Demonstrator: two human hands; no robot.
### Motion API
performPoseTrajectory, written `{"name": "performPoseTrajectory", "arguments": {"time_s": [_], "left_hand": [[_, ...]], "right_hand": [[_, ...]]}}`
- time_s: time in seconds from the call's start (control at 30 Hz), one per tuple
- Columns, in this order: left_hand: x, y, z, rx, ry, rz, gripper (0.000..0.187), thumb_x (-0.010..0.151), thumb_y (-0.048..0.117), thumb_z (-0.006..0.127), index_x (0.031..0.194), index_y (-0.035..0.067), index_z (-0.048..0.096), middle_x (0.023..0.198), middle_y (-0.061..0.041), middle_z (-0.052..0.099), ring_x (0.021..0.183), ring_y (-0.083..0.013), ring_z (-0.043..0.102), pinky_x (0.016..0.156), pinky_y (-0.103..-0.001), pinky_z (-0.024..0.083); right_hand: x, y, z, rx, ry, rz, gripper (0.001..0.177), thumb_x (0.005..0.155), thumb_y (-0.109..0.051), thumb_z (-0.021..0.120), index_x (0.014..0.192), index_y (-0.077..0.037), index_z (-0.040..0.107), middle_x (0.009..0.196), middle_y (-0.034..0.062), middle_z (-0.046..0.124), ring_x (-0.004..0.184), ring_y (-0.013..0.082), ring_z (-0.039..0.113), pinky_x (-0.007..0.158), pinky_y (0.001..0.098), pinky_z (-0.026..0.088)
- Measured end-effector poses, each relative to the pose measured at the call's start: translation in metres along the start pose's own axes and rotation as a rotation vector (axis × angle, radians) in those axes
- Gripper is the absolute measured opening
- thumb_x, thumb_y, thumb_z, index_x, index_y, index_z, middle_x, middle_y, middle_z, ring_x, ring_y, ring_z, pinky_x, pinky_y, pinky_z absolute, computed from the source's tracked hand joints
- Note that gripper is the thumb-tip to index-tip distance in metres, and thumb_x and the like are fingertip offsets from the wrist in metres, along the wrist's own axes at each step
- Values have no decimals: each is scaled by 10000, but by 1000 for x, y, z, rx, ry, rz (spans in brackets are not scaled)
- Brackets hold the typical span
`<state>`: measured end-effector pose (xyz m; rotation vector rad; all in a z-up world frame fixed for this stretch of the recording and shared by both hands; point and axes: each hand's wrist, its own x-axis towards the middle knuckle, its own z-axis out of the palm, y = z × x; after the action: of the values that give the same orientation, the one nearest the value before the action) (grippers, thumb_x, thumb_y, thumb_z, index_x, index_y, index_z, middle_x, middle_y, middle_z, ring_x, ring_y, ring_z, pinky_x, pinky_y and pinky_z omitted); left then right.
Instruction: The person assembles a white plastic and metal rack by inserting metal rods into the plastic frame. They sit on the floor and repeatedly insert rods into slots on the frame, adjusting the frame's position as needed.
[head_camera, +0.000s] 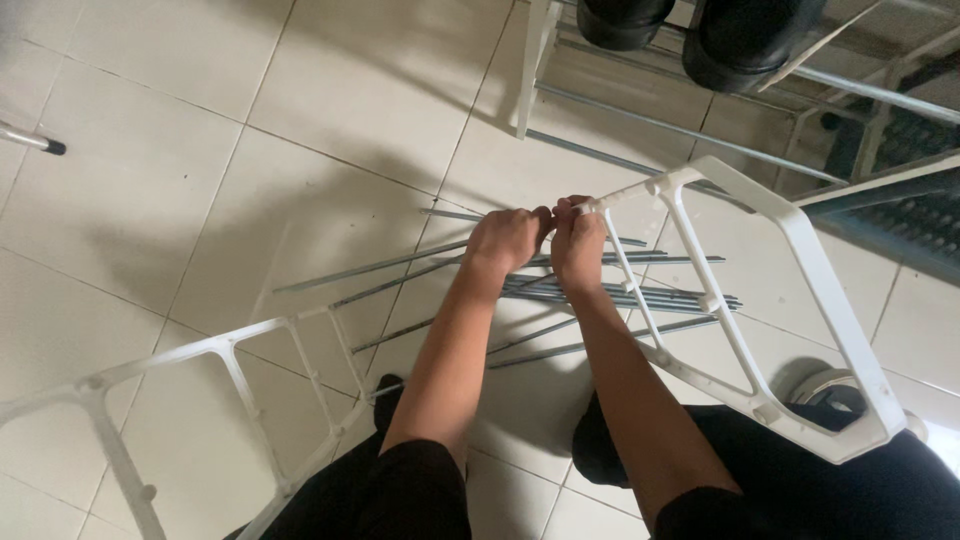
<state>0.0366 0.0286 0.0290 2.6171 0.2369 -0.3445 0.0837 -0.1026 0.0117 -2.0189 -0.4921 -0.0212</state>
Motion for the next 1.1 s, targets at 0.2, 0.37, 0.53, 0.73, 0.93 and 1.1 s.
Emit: {"name": "performPoseTrajectory", "arguments": {"time_s": [0.2, 0.37, 0.53, 0.73, 0.93, 1.1], "left_hand": [[-8, 6, 11, 332, 565, 178, 272, 904, 267, 593, 1043, 47, 671, 768, -114, 732, 612, -252, 730, 457, -356, 570], [-11, -5, 30, 463, 505, 182, 57, 876, 97, 662, 879, 120, 611, 739, -50, 717, 690, -191, 741, 566, -326, 592], [-3, -8, 33, 488, 427, 196, 56, 872, 102, 664, 918, 105, 632, 753, -57, 732, 721, -205, 746, 617, -335, 602], [-15, -15, 13, 179, 438, 217, 80, 910, 107, 616, 974, 112, 664, 820, -74, 735, 788, -250, 729, 710, -393, 586], [-22, -15, 2, 27, 448, 239, 129, 982, 169, 544, 1004, 112, 658, 856, -82, 715, 756, -267, 722, 661, -402, 583], [-17, -18, -1, 186, 384, 184, 403, 1018, 449, 565, 882, 77, 635, 702, -113, 700, 589, -258, 717, 516, -379, 567]], "right_hand": [[9, 0, 3, 32, 23, 65, 204, 1053, -104, 557, 974, 66, 638, 869, 199, 699, 775, 336, 698, 696, 437, 549], [8, 11, 4, 2, 29, 41, 187, 1055, -99, 543, 1026, 67, 623, 907, 210, 684, 839, 344, 690, 740, 442, 546], [10, 14, 6, -54, 32, 2, 190, 1065, -107, 559, 1014, 63, 628, 899, 219, 673, 828, 369, 672, 734, 461, 529], [9, 7, 3, -36, -10, 27, 186, 1061, -95, 564, 982, 60, 629, 859, 216, 662, 798, 376, 659, 716, 471, 516], [10, -1, 2, 2, 17, -68, 196, 1061, -98, 560, 947, 51, 617, 852, 211, 664, 789, 378, 661, 702, 466, 518], [7, -10, 1, -50, -77, 13, 223, 1070, -104, 557, 933, 57, 624, 810, 225, 648, 759, 392, 639, 679, 475, 494]]}}
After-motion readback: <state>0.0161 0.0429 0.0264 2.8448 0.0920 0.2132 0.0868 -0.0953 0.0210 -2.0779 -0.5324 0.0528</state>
